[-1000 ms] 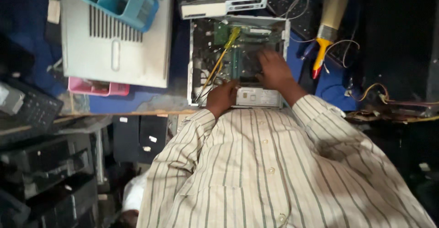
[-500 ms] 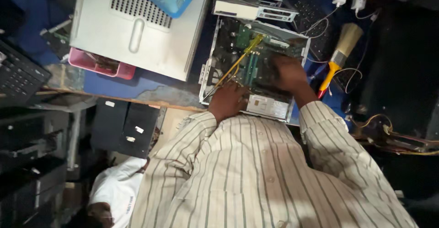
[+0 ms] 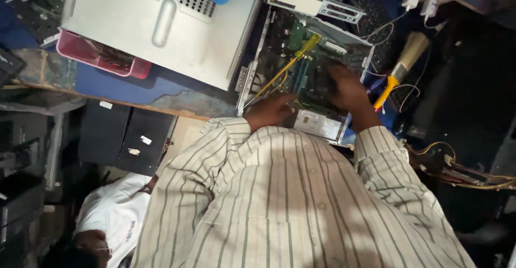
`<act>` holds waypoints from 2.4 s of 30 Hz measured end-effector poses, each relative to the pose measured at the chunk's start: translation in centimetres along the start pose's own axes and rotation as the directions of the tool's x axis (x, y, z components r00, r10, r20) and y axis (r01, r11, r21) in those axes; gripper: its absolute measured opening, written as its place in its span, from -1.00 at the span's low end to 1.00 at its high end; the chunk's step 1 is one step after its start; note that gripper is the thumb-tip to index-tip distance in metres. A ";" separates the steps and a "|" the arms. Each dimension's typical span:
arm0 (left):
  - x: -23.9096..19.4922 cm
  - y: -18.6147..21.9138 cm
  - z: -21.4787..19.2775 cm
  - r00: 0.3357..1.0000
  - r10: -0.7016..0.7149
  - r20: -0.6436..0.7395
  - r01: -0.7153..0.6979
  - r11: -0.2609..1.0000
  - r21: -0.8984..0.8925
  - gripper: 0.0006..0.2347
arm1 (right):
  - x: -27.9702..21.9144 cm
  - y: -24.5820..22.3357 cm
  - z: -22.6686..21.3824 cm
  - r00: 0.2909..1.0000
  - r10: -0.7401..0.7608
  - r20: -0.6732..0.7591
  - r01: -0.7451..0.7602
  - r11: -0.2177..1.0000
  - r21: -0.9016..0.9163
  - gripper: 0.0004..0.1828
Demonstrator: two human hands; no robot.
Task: The person cleans a CPU cooler with a brush, then installs it into a computer case. They use a screwdriver to secure the cooler and other components inside the case.
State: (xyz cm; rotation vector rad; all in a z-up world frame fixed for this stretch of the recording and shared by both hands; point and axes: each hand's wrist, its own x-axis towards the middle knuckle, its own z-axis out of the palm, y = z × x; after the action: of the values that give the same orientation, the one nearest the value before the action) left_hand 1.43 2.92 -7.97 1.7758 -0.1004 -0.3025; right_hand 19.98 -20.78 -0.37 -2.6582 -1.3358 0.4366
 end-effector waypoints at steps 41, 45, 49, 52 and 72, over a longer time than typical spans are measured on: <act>0.8 -0.2 -0.5 0.999 -0.023 0.038 0.028 0.990 -0.137 -0.54 | 0.6 -2.9 -1.2 0.991 0.102 0.090 -0.082 0.975 -0.207 -0.08; 0.7 -0.1 -0.5 0.985 -0.144 0.097 0.158 0.975 -0.156 -0.52 | 0.4 -2.5 -0.7 0.992 0.095 0.087 -0.073 0.972 -0.222 -0.08; 0.7 -0.6 -0.3 0.997 -0.072 0.031 0.075 0.991 -0.109 -0.53 | 0.5 -1.7 -0.4 0.994 0.053 0.094 -0.028 0.968 -0.251 -0.06; 1.0 -1.2 0.2 1.000 -0.018 0.007 0.018 0.994 -0.107 -0.53 | 0.5 -1.0 -0.5 0.995 0.028 0.092 -0.006 0.973 -0.230 -0.05; 1.1 -0.2 -0.4 1.000 0.013 -0.008 -0.014 0.994 -0.112 -0.54 | 1.7 -3.0 -2.8 0.985 0.068 0.160 -0.036 0.979 -0.199 0.00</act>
State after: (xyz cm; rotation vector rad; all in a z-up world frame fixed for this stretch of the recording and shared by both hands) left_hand 2.54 3.14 -8.24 1.6643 -0.0887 -0.2871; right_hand 19.49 -17.60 2.69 -2.8783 -1.4254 0.5731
